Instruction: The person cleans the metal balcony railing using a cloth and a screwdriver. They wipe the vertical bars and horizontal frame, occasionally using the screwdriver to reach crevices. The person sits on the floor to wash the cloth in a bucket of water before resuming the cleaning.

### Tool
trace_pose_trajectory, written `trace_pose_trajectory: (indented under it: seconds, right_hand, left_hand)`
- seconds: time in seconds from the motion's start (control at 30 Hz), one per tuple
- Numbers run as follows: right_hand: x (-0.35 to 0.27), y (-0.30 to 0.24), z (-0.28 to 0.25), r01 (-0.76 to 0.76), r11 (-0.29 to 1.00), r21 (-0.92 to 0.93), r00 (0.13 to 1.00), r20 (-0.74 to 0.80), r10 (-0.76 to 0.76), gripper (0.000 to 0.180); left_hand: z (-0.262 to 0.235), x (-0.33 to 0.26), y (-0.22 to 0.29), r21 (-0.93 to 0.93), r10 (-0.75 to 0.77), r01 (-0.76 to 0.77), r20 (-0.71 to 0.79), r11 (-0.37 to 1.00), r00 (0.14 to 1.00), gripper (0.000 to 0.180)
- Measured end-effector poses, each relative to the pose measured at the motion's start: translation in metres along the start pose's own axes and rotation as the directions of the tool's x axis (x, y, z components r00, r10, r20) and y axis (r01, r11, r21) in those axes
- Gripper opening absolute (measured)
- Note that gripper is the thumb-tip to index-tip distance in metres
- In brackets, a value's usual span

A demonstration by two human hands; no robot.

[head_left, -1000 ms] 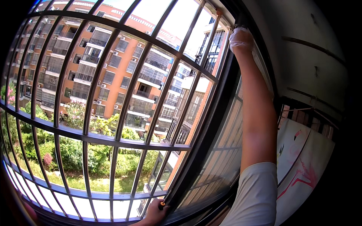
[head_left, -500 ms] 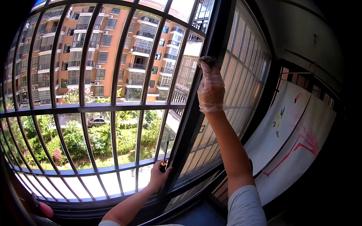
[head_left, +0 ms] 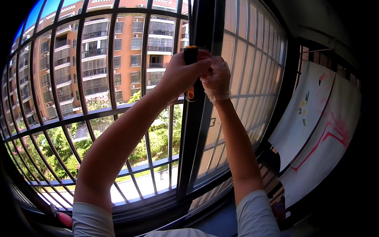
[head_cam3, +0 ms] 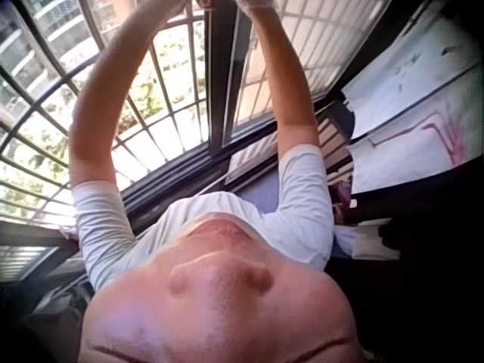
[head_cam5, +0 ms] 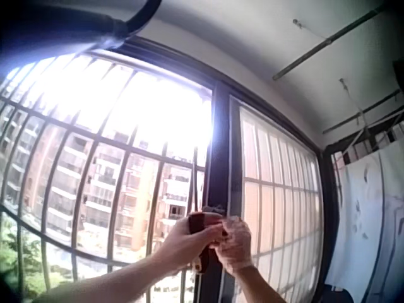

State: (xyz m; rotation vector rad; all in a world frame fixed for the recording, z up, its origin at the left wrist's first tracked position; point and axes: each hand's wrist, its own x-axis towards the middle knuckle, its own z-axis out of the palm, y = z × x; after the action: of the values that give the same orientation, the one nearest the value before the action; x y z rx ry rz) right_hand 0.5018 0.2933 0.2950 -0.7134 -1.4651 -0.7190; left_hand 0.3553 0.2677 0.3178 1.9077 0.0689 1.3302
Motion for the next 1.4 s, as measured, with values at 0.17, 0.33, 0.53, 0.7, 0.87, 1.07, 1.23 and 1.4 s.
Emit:
trace_pose_trajectory:
  seconds: [0.17, 0.33, 0.53, 0.7, 0.87, 1.07, 1.23, 1.4]
  right_hand:
    - [0.001, -0.001, -0.016, -0.189, 0.747, 0.638, 0.978, 0.187, 0.087, 0.02]
    - [-0.011, -0.014, -0.045, -0.343, 0.807, 0.48, 0.937, 0.112, 0.331, 0.033]
    - [-0.002, -0.049, -0.025, -0.163, 0.978, 0.132, 0.951, 0.285, 0.12, 0.058]
    - [0.012, -0.044, -0.021, -0.162, 0.979, 0.126, 0.915, 0.391, 0.101, 0.06]
    - [0.006, -0.039, -0.031, -0.354, 0.909, 0.219, 0.848, 0.486, 0.212, 0.053]
    - [-0.075, -0.033, -0.074, -0.595, 0.631, 0.499, 0.803, 0.331, 0.495, 0.042]
    - [-0.133, -0.024, -0.071, -0.504, 0.783, 0.364, 0.864, 0.204, 0.461, 0.043]
    - [-0.125, -0.025, -0.062, -0.476, 0.815, 0.329, 0.879, 0.146, 0.454, 0.042]
  left_hand:
    - [-0.001, 0.041, -0.019, 0.147, -0.058, 0.084, -0.173, 0.986, 0.983, 0.036]
    - [0.013, 0.041, -0.02, 0.187, -0.032, 0.077, -0.233, 0.979, 0.972, 0.034]
    - [0.016, 0.037, -0.004, 0.242, -0.085, 0.158, -0.286, 0.957, 0.954, 0.041]
    - [0.004, 0.046, -0.009, 0.302, -0.195, 0.277, -0.274, 0.912, 0.942, 0.059]
    - [0.004, 0.051, -0.012, 0.205, -0.111, 0.139, -0.145, 0.969, 0.983, 0.068]
    - [-0.005, 0.049, -0.022, 0.402, 0.02, 0.012, -0.075, 0.915, 0.997, 0.05]
    - [-0.003, 0.048, -0.026, 0.418, 0.119, -0.071, -0.09, 0.906, 0.989, 0.043]
    - [-0.004, 0.044, -0.031, 0.44, 0.14, -0.091, -0.08, 0.894, 0.987, 0.042]
